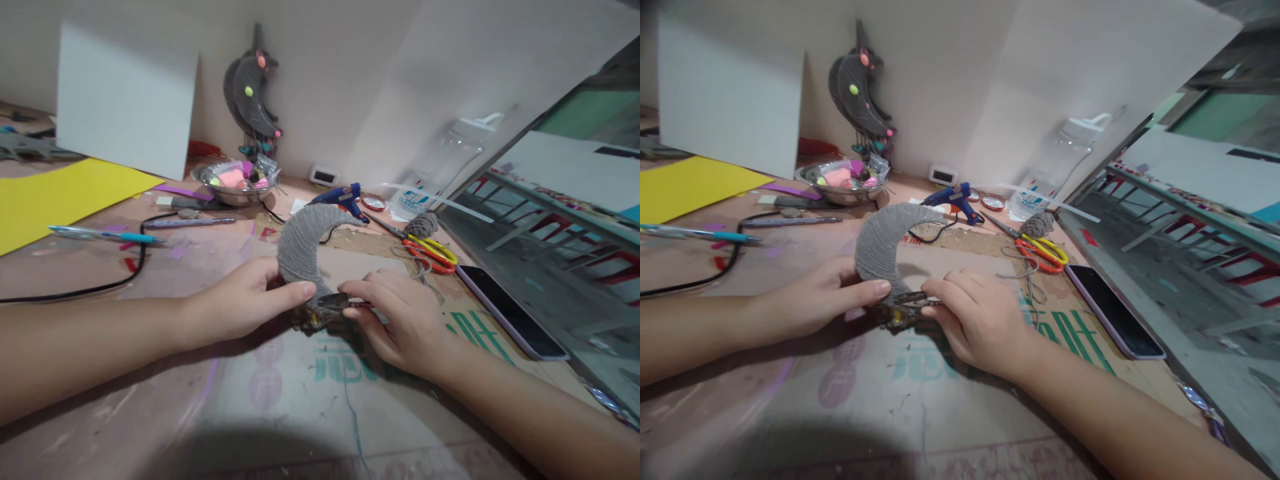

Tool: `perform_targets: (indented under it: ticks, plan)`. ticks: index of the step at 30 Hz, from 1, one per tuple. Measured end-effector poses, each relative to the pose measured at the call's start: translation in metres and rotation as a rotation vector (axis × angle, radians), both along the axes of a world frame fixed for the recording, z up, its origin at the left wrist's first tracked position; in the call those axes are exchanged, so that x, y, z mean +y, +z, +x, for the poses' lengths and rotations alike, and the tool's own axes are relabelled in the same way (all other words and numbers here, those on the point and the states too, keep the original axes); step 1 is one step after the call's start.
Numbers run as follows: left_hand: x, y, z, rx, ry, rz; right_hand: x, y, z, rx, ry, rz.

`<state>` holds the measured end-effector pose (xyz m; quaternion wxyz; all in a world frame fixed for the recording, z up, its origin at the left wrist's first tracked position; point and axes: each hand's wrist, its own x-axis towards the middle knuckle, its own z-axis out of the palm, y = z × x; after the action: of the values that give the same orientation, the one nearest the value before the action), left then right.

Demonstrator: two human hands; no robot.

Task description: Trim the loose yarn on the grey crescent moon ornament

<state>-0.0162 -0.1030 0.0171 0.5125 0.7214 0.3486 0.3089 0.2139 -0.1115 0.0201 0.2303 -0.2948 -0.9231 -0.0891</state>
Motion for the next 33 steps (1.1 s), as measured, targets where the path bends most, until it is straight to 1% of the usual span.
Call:
perform_targets:
  ticks: [8,26,33]
  plan:
    - [0.0011,-0.0003,0.0012,0.047,-0.009,0.025,0.0002,-0.0010,-0.0005,-0.032,0.000,-0.002]
    - [0.0014,-0.0017,0.0004,0.022,-0.007,0.024,0.0011,-0.0013,0.0014,-0.005,-0.001,-0.032]
    - [0.0004,-0.0018,0.0002,0.027,0.002,0.013,0.0009,0.0007,-0.0015,-0.034,0.005,0.033]
